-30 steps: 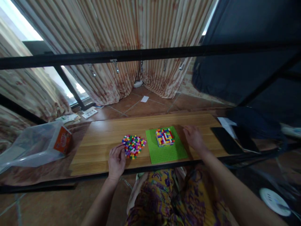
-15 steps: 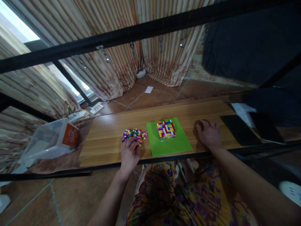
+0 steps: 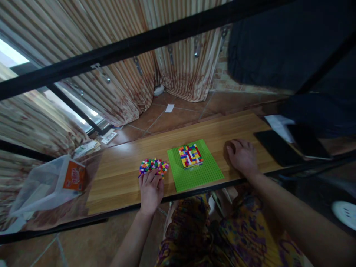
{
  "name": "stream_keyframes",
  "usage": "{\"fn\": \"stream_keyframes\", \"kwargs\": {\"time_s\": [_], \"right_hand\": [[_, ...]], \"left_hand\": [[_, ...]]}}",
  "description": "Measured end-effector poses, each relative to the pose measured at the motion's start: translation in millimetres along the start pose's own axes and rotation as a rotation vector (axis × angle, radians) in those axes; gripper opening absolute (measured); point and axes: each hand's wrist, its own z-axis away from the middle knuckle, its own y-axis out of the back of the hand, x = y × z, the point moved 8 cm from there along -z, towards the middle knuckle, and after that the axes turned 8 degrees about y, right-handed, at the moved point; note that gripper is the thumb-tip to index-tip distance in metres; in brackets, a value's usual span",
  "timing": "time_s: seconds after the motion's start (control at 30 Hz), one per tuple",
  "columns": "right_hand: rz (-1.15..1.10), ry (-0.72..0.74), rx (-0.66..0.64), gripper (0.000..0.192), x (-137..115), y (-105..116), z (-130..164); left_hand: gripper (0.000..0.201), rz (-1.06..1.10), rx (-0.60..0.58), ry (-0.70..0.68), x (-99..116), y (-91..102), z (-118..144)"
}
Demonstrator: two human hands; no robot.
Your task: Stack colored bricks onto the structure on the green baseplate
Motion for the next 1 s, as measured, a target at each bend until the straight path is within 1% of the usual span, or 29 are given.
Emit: {"fn": "stream_keyframes", "kwargs": {"time_s": [0.17,0.23,0.33,0.4,0.53,0.63,0.73,0.83,1.0], "right_hand": [[-0.005,0.003,0.01,0.043,-2.0,1.0,-0.5],[-0.001,0.003,0.016,0.043,-1.2,0.2,-0.5],[0.001,0.001,0.019,0.043,-0.1,-1.4,-0.7],[-0.002,-0.001,0.013,0.043,0.1,-2.1,-1.0],[-0.011,-0.01,0.001,0.042,-0.2,-1.5,-1.7],[-0.025,-0.007,-0.004,0.042,-0.7,-1.3,-2.1],[-0.04,-0.015,-0.001,0.041,0.0,-1.3,-2.0],[-0.057,-0.025,0.003,0.041,0.1,-1.1,-1.9],[-0.063,-0.04,-0.001,0.041,-0.3,-0.4,-1.8]], "left_hand": [[0.011,0.021,-0.002,-0.084,3.4,-3.1,-4.9],[0.011,0.046,0.017,-0.109,5.8,-1.5,-9.0],[0.01,0.096,0.057,-0.103,8.3,4.0,-19.2],[0.012,0.135,0.051,-0.069,9.4,5.7,-29.4],[0.015,0.182,-0.078,0.035,14.2,-3.3,-55.6],[0.016,0.21,-0.134,0.086,22.6,-11.6,-77.4],[0.02,0.261,-0.168,0.056,37.2,-19.9,-98.1],[0.023,0.275,-0.193,0.017,48.5,-27.1,-113.3],[0.024,0.208,-0.303,-0.031,56.7,-40.2,-120.9]]}}
